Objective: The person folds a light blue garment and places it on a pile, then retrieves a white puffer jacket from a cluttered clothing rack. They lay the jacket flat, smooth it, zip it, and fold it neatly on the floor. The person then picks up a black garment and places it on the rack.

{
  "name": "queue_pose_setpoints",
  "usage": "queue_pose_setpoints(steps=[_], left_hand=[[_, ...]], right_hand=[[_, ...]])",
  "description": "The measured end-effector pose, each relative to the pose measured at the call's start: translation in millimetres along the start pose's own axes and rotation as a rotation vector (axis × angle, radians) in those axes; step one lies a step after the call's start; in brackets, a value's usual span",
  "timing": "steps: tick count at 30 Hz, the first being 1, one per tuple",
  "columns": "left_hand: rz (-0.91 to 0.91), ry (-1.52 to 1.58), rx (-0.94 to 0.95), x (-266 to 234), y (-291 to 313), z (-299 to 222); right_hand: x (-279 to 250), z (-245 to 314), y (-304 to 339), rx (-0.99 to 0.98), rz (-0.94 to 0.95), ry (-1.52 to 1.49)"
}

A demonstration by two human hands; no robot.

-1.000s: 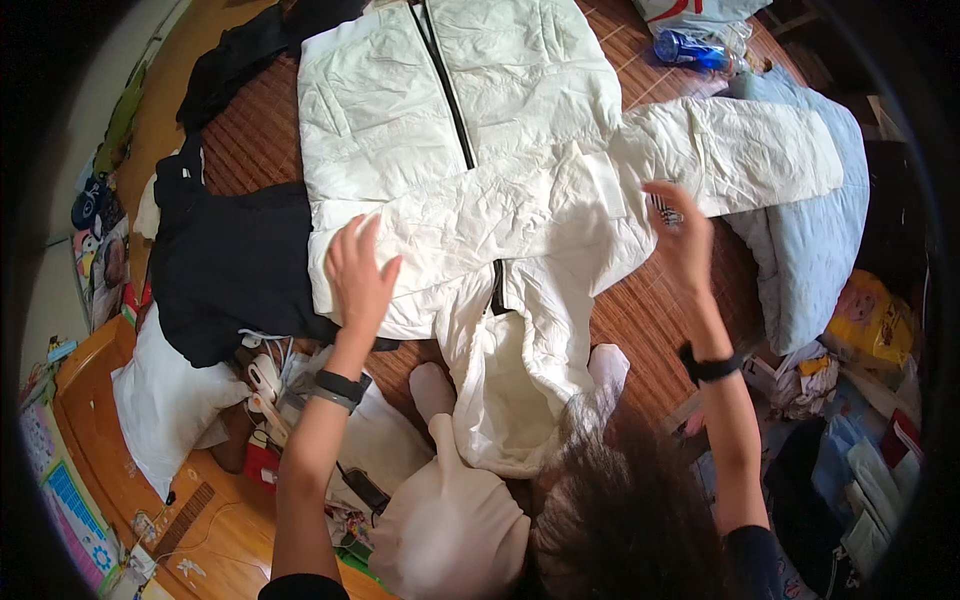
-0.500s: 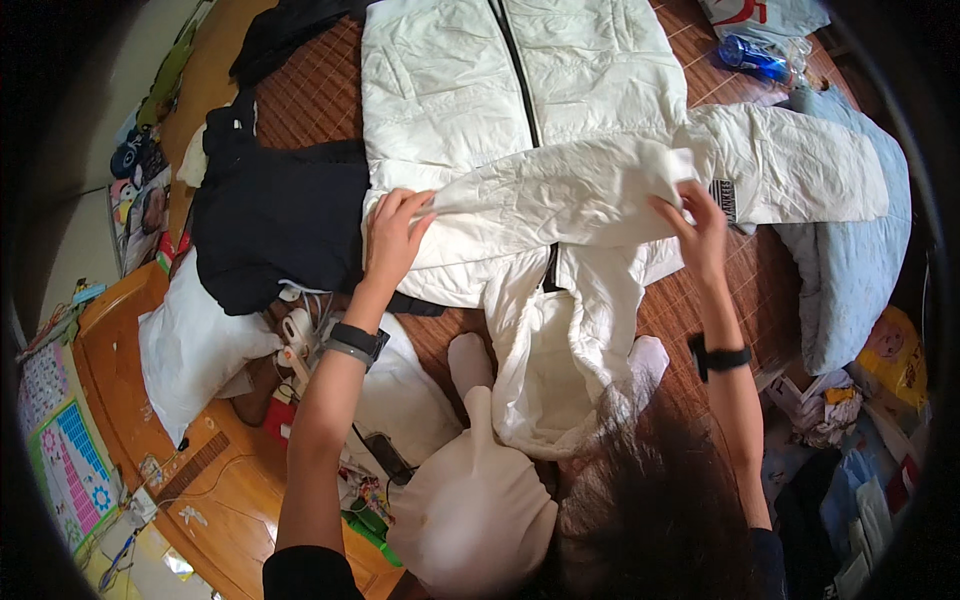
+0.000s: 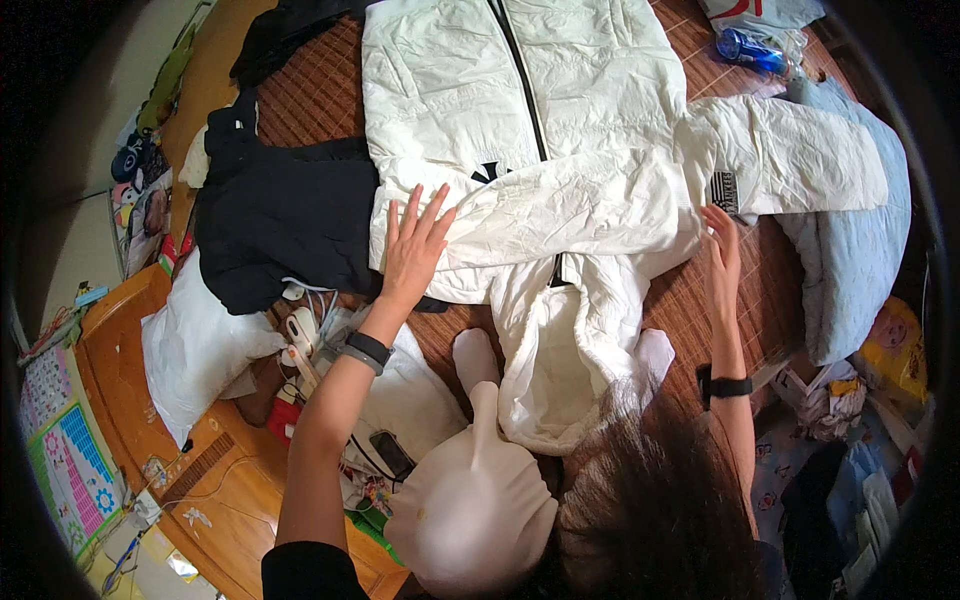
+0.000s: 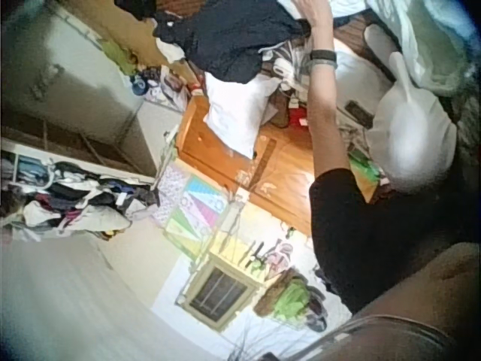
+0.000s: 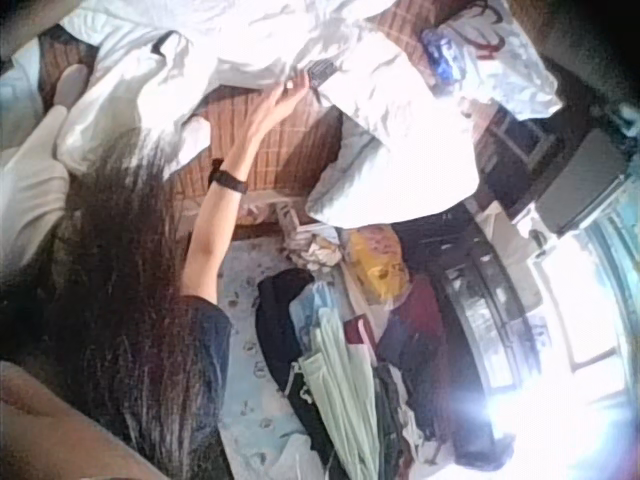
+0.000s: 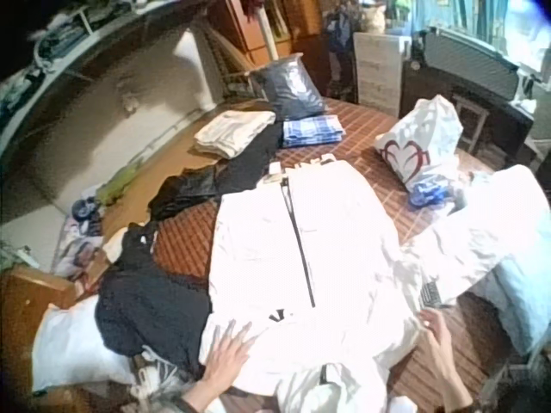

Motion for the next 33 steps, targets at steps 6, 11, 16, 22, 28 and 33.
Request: queue_pose_setpoints(steps=[6,11,16,22,28,33], left_hand=[[-0.067,0.052,0.018,0,-3,-8],[-0.068,0.063,0.024,1,-2,-8],[-0.100,0.077,0.048,0,-3,-10],[-0.045,0.135,0.009,0,-2,-4],[-0.060,0.212,-0.042,-1,-4,0],[-0.131,0.376,-0.099,-10,-23,-12]], right_hand=[[20,24,-30,0.169,-0.014,0.314],[35,34,-40,0.087,-0.106,0.469],[40,32,-38,0.075,-0.020,0.340],[23,25,-9,0.174,0.452,-0.352],[2,-7,56,0.575,0.917,-0.640],[48,-27,80,0.509,0.863,-0.064]])
Point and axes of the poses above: each hand's wrist, its own y-axis away from the middle knuckle, its own x-axis out of the palm, z = x × y, the point moved 7 cm from there along -y, towards the middle knuckle, and after that the axes turned 14 degrees about x, right-handed, at the moved point
